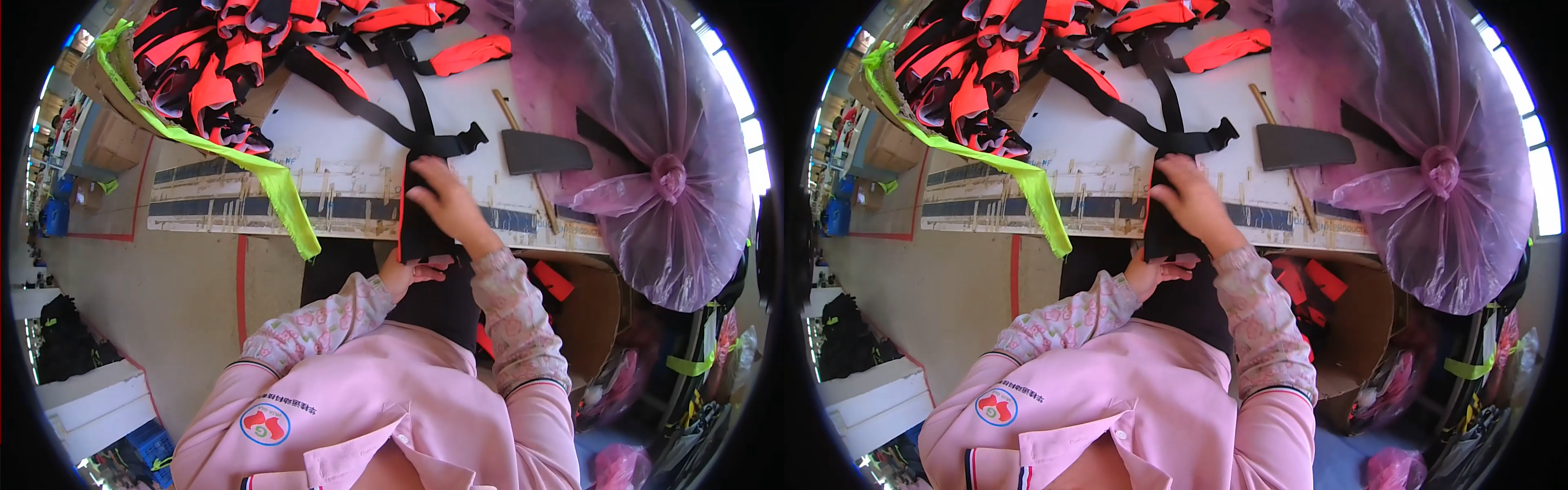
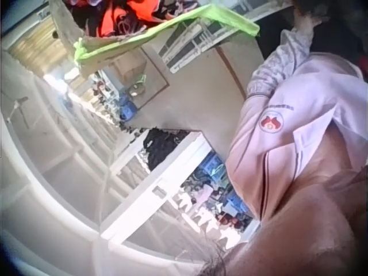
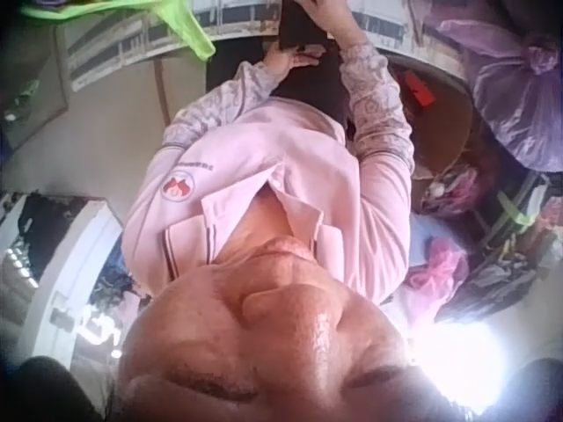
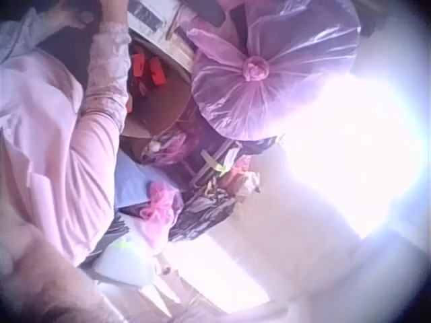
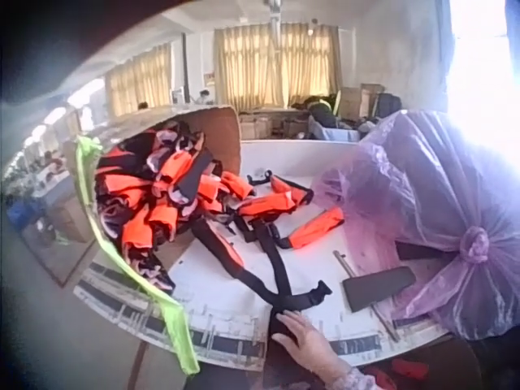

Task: Manually assemble and insert foam or fabric components into life jacket covers.

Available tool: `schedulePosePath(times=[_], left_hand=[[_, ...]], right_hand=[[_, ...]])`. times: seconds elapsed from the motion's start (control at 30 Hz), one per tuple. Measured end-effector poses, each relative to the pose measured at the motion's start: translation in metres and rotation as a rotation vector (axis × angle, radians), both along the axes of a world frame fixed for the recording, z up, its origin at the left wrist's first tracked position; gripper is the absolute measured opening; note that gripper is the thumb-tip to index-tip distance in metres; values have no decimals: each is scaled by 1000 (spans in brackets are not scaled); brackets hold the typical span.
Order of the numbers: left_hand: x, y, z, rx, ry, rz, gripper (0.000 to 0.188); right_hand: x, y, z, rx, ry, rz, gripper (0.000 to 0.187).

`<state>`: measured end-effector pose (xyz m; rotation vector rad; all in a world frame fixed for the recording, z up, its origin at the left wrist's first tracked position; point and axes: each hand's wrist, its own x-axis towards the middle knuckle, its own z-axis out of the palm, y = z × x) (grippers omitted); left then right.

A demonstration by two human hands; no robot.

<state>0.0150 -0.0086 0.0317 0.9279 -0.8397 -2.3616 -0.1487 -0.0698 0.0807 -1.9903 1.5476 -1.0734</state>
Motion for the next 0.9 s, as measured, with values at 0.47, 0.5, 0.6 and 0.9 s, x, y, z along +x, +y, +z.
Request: schedulePosePath(times=[0.47,0.5,0.6,0.9], left_hand=[[-1,0,1,-84,58,-7,42],[-1,0,0,-95,52,-29,40],[2,0,-8,-79,78,-44,41],[-1,-3,-1,-40,59,-60,38]], right_hand=[[-56,-87,34,362,342,85,21],[-60,-97,35,395,435,139,25],[-26,-107,86,-154,697,-238,71],[-64,-37,109,125,340,-255,22]])
